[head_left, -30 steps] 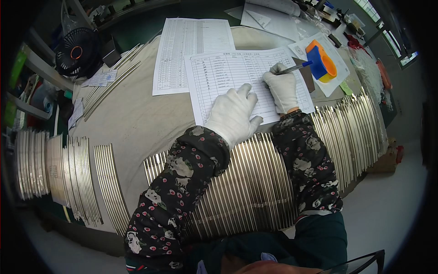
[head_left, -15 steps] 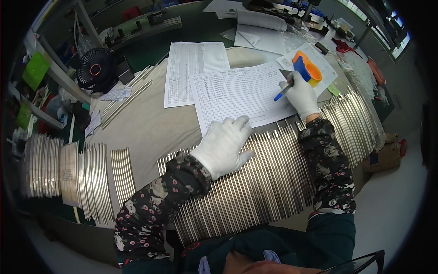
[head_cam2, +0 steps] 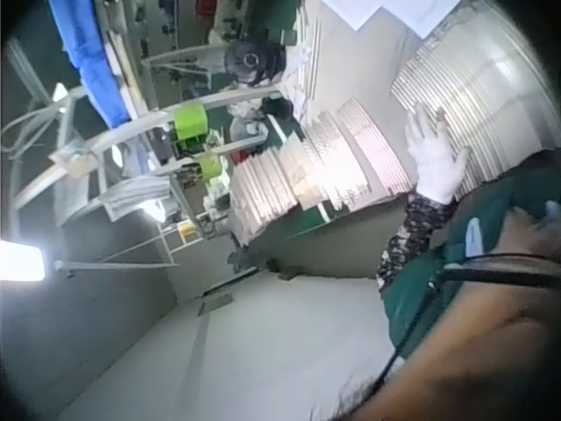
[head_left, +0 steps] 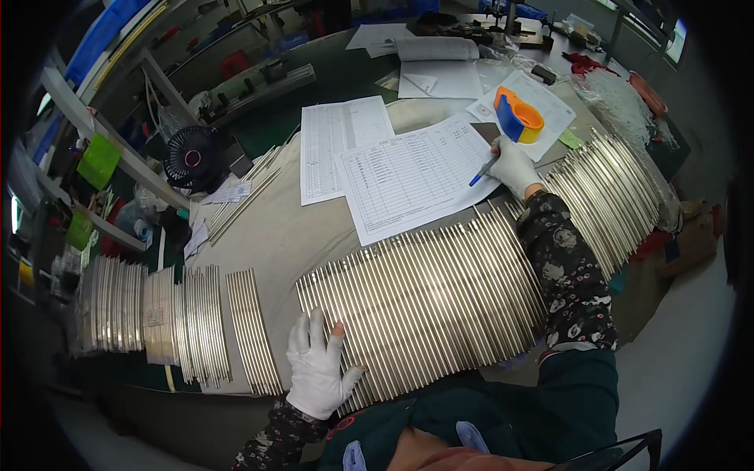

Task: The recorder is inspecting and sanding the ends of thin metal rods at a workbench and logging progress on a sheet.

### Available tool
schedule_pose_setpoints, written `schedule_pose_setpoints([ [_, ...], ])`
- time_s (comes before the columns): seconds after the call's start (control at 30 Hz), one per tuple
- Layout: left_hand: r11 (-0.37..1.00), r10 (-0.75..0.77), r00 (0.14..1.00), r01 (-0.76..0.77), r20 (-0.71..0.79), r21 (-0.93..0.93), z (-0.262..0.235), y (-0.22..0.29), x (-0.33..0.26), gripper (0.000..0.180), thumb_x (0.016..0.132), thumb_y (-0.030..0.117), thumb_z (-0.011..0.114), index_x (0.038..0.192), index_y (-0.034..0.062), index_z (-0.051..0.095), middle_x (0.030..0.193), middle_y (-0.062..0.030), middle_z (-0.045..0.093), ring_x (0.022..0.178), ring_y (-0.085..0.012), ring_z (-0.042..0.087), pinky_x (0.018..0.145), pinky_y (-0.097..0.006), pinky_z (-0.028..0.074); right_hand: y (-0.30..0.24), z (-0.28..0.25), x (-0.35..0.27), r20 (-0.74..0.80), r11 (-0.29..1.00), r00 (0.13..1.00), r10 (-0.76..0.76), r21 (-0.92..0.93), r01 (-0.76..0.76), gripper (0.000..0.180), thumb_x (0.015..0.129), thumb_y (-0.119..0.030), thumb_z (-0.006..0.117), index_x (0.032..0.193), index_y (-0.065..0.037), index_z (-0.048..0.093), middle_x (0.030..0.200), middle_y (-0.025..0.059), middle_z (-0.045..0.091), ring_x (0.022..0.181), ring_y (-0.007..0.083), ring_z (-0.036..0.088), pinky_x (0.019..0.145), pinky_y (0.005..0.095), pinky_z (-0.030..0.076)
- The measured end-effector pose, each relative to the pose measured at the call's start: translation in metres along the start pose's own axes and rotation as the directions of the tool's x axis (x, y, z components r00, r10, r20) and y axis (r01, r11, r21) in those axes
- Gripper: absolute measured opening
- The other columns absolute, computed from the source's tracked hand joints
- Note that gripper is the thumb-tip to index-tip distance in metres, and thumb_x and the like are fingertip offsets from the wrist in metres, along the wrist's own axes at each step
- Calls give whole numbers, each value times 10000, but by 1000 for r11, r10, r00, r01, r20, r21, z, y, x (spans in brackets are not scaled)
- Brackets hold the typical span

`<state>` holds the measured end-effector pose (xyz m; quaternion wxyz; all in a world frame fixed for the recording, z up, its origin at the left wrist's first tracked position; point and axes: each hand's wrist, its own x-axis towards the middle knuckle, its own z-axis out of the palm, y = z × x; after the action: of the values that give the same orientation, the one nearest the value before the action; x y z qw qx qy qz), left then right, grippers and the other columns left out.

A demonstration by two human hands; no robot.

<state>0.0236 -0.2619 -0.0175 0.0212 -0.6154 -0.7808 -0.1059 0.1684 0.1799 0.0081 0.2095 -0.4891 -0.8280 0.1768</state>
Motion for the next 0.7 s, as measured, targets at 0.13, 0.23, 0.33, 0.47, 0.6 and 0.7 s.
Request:
schedule_pose_setpoints([
  [0.13, 994, -92, 995, 90, -36, -58, 21, -3, -8, 771, 856, 592, 445, 1416, 95, 262, 1408, -273, 278, 1276, -470, 260, 1028, -565, 192, -8, 4, 7, 26, 973, 998, -65, 223, 58, 254, 703, -15, 641, 925, -52, 524, 840, 143, 611, 820, 284, 608, 749, 329, 467],
  [0.23, 990, -103, 993, 97, -59, -101, 21, -4, -7, 761, 855, 588, 450, 1403, 88, 278, 1404, -266, 291, 1267, -467, 279, 1025, -561, 200, 0, 3, 21, -38, 879, 992, -118, 462, 122, 235, 716, 35, 623, 905, -48, 512, 809, 53, 526, 768, 167, 524, 708, 257, 430],
  [0.33, 988, -114, 991, 105, -72, -115, 18, -5, -7, 749, 856, 583, 452, 1384, 73, 301, 1397, -264, 304, 1258, -466, 294, 1023, -556, 207, -11, -19, 19, -162, 724, 979, -123, 660, 200, 224, 737, 59, 611, 897, -56, 503, 810, -25, 458, 746, 87, 447, 669, 204, 393],
  [0.47, 984, -136, 989, 128, -61, -121, 20, -8, -11, 742, 888, 619, 361, 1396, 82, 292, 1439, -248, 271, 1280, -465, 283, 1006, -554, 235, -10, -32, 23, -328, 611, 945, -8, 747, 264, 248, 761, 87, 604, 928, -68, 506, 831, -18, 479, 740, 84, 474, 625, 210, 425],
  [0.6, 983, -141, 989, 136, -35, -127, 17, -3, -12, 718, 863, 580, 432, 1340, 50, 349, 1397, -257, 306, 1256, -466, 298, 1007, -563, 228, -1, -30, 44, -462, 504, 858, 226, 809, 303, 256, 784, 118, 507, 958, -70, 502, 853, 17, 517, 684, 114, 517, 508, 260, 481],
  [0.7, 987, -126, 991, 122, -36, -108, 19, -5, -13, 715, 830, 529, 512, 1335, 52, 345, 1370, -260, 325, 1245, -467, 300, 1014, -573, 219, 12, -11, 69, -386, 434, 833, 396, 878, 201, 278, 776, 127, 462, 981, -56, 510, 860, 48, 545, 695, 131, 533, 532, 255, 477],
])
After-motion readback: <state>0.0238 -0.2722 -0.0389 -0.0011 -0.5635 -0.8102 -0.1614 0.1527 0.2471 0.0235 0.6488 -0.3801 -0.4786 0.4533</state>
